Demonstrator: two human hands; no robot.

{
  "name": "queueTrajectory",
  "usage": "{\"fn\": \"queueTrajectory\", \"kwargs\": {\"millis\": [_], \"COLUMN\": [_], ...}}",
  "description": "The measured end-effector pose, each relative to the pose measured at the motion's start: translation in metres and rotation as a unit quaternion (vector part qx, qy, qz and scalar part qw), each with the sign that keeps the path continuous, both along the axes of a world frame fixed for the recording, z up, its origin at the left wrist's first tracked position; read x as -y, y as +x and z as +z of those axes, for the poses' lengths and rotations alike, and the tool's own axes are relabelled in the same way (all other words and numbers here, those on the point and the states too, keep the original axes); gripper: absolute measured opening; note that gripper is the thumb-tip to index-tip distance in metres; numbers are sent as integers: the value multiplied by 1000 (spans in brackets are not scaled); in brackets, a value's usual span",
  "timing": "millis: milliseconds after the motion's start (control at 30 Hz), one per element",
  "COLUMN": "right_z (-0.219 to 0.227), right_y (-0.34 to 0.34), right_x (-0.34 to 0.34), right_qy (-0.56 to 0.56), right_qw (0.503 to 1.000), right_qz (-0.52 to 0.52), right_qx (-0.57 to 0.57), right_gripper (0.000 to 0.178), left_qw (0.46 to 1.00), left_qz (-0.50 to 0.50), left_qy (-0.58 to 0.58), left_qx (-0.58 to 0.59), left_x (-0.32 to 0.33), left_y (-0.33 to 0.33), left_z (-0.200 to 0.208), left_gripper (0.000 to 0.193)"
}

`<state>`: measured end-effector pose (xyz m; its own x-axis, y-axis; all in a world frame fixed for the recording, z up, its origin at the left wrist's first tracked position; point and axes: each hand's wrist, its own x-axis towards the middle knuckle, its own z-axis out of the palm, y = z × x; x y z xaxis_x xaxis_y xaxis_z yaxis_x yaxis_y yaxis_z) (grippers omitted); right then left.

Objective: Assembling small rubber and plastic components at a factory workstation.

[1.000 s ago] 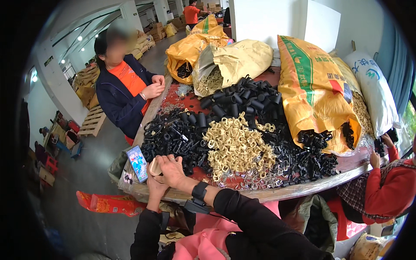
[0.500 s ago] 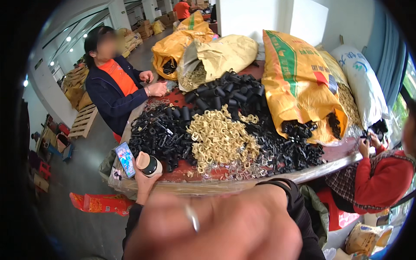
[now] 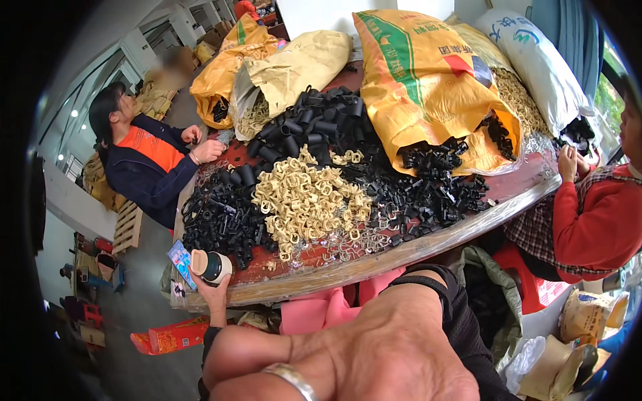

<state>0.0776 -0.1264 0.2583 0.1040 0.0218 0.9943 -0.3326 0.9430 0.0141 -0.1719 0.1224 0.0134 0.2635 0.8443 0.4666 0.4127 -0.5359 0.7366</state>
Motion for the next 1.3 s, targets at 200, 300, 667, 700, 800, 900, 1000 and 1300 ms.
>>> {"fn": "queueTrajectory", "kwargs": {"millis": [200, 300, 667, 700, 800, 900, 1000, 1300], "right_z": [-10, -27, -48, -49, -54, -58, -56, -47], "right_y": [21, 30, 84, 87, 92, 93, 91, 82], "right_x": [-26, -19, -60, -62, -68, -73, -74, -89], "right_qy": [5, 0, -77, -94, -145, -185, -220, -144], "right_qw": [999, 999, 989, 987, 976, 964, 953, 941], "right_qz": [22, 40, 119, 128, 161, 188, 210, 244], "right_qx": [-24, -34, -35, -31, -27, -21, -11, 185], "right_gripper": [36, 37, 41, 41, 41, 42, 42, 46], "left_qw": [999, 998, 989, 989, 990, 991, 993, 999], "left_qz": [30, 35, 84, 73, 75, 79, 88, 26], "left_qy": [3, -1, 2, 24, 29, 26, 10, -2], "left_qx": [-37, -50, -125, -130, -119, -104, -79, -34], "left_x": [-1, 0, -18, -18, -9, -2, -1, -2], "left_y": [2, 4, -38, -37, -23, -16, -19, -8], "left_z": [-1, 0, -38, -38, -23, -20, -20, -8], "left_gripper": [106, 101, 93, 93, 94, 95, 96, 101]}}
